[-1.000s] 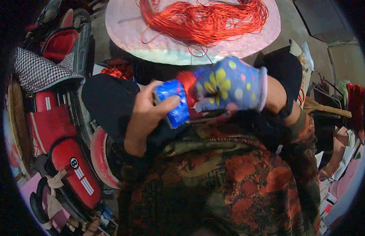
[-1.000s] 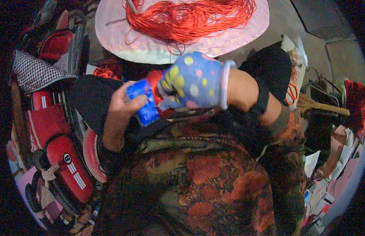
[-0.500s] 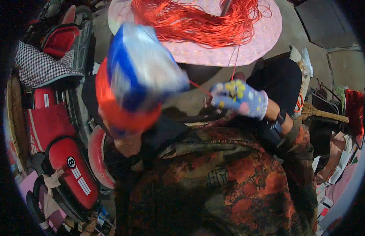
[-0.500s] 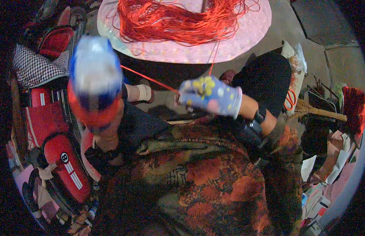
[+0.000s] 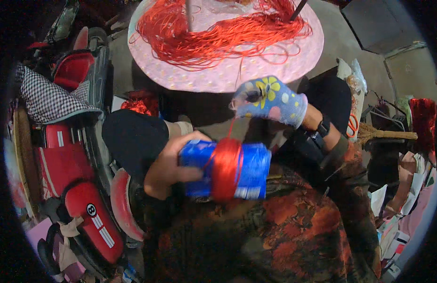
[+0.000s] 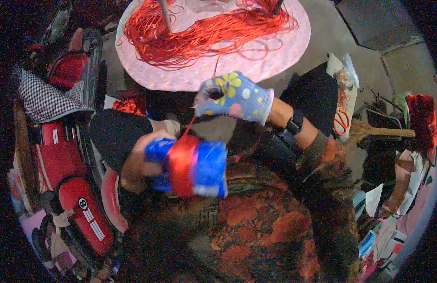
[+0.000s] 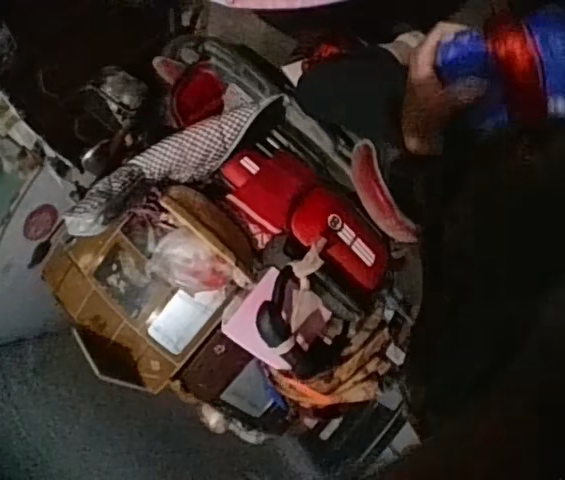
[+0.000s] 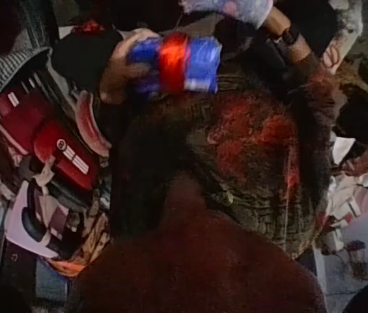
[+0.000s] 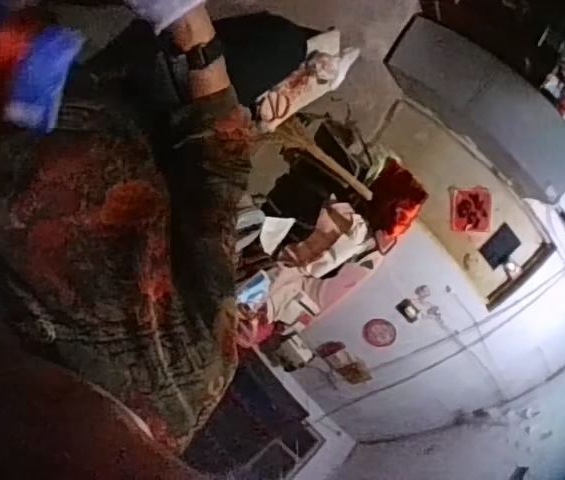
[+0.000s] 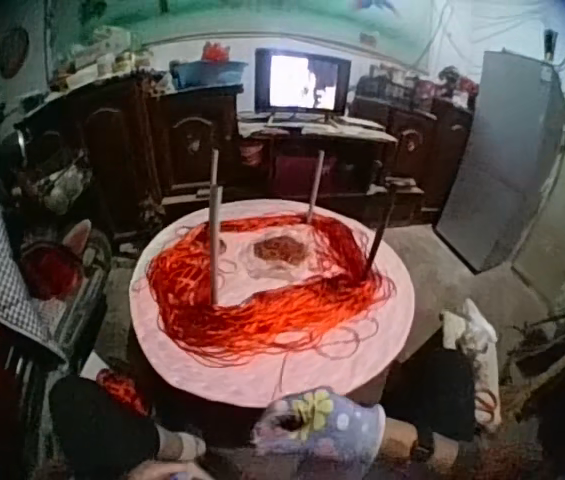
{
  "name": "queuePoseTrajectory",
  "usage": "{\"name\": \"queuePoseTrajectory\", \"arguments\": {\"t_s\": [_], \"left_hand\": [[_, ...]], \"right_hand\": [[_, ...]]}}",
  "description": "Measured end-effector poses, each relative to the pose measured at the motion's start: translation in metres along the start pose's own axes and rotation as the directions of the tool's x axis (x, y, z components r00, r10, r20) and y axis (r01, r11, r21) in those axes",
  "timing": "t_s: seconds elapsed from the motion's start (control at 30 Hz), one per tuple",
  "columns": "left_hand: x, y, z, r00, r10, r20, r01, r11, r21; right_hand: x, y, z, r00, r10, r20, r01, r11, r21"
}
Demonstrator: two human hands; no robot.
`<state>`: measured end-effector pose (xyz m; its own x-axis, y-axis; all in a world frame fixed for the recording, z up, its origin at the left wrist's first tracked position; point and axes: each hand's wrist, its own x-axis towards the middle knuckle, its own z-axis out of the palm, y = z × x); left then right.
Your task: The recorder winds red decorative string around a blue container to bundle it, then cuts it with scissors.
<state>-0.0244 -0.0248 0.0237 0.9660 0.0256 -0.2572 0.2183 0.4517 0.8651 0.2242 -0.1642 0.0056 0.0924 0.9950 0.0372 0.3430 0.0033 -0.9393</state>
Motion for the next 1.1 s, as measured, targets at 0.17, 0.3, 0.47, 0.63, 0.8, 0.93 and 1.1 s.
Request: {"name": "queuePoseTrajectory", "arguments": {"t_s": [0.17, 0.3, 0.47, 0.63, 0.8, 0.93, 1.1], "left_hand": [[-0.002, 0.004, 0.004, 0.949, 0.219, -0.226, -0.262, 0.948, -0.179], [0.004, 0.018, 0.015, 0.675, 0.249, -0.694, -0.363, 0.931, -0.020], [0.015, -0.014, -0.008, 0.923, 0.114, -0.367, 0.077, 0.880, 0.469], [0.000, -0.003, -0.002, 0.970, 0.114, -0.213, -0.072, 0.978, 0.196], [-0.004, -0.011, -0.011, 0.656, 0.599, -0.460, -0.129, 0.689, 0.713], [0.008, -0.007, -0.009, 0.662, 0.266, -0.701, -0.414, 0.909, -0.047], [0.007, -0.010, -0.003, 0.925, 0.013, -0.380, 0.100, 0.956, 0.276]], "right_hand": [[-0.036, 0.017, 0.007, 0.980, 0.186, 0.074, -0.187, 0.982, 0.010], [-0.047, -0.013, 0.028, 0.948, -0.069, 0.310, 0.191, 0.903, -0.385], [-0.021, -0.046, 0.006, 0.927, -0.281, 0.249, 0.358, 0.863, -0.356], [-0.009, -0.008, -0.005, 0.992, 0.045, 0.117, -0.043, 0.999, -0.021], [-0.038, 0.014, 0.022, 0.985, 0.073, 0.159, -0.048, 0.987, -0.156], [-0.045, -0.030, 0.028, 0.933, -0.091, 0.347, 0.238, 0.881, -0.409], [-0.012, -0.047, 0.002, 0.936, -0.257, 0.240, 0.312, 0.921, -0.233]]}}
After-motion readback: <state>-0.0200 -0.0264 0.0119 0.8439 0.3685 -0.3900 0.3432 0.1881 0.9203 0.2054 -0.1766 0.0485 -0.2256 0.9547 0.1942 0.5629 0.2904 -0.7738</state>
